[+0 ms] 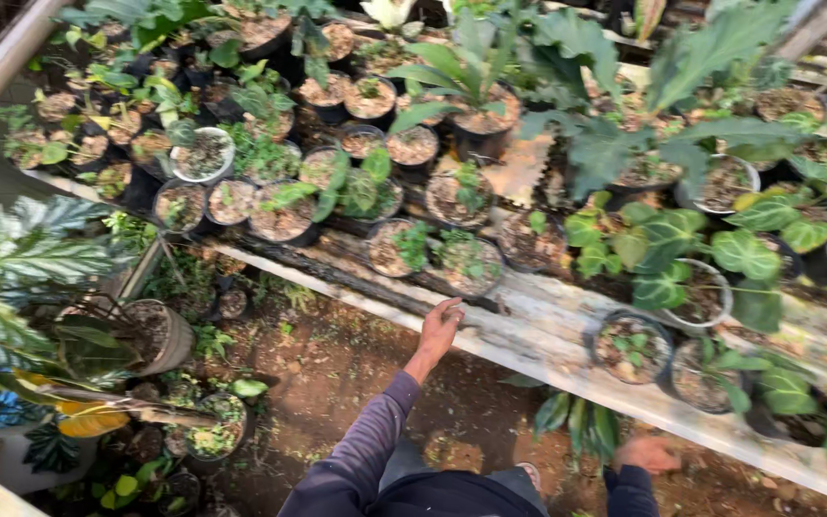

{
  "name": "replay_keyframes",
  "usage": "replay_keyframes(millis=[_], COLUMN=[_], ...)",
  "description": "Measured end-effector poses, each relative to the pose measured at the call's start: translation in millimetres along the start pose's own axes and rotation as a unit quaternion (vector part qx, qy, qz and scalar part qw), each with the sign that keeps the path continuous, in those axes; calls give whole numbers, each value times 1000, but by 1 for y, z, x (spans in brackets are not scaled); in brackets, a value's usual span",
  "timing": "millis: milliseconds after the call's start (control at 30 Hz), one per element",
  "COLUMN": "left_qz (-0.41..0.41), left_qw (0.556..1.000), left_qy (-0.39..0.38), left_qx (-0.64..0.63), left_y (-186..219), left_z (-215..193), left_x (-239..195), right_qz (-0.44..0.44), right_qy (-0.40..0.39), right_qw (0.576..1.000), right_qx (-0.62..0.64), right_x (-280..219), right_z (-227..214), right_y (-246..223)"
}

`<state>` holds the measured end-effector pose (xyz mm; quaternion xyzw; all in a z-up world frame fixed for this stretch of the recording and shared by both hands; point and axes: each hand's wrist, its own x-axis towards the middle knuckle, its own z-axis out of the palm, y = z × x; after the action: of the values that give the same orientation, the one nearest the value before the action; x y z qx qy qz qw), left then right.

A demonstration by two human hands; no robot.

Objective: The person organizes and tends to various potted plants in a greenhouse, moving them between a raised corrugated bench and a central circular tray by hand.

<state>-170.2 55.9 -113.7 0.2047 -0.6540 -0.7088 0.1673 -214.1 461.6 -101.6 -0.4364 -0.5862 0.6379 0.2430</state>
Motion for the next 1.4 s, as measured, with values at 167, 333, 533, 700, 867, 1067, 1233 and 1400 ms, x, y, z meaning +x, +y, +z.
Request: replay_keyframes(millis=[167,333,533,700,867,1067,1233,1400], left_qz=[-103,-39,-32,-48,-22,-27,-44,-69], left_qw=[993,994,987,984,991,988,984,984], left_qy=[52,94,142,143,127,144,136,132], left_qx=[-16,-32,-61,-95,-17,45,104,96], left_y=[26,75,123,112,56,6,-3,-1], left_z=[-98,-171,-220,-214,-187,-141,-127,-136], left_x=[32,61,70,78,82,100,129,138], right_qz=[51,54,-108,-91,-10,-127,-266,-335], right_qy=[-167,-485,-610,-661,-662,-446,-497,-548], right_qw=[984,873,777,743,743,834,799,723], right_qx=[23,-18,-110,-63,-100,-299,-210,-254], right_x=[-171,-331,-442,-456,-434,-385,-349,-339], right_z=[81,211,282,302,297,280,310,336], right_y=[48,38,-6,33,100,110,102,104])
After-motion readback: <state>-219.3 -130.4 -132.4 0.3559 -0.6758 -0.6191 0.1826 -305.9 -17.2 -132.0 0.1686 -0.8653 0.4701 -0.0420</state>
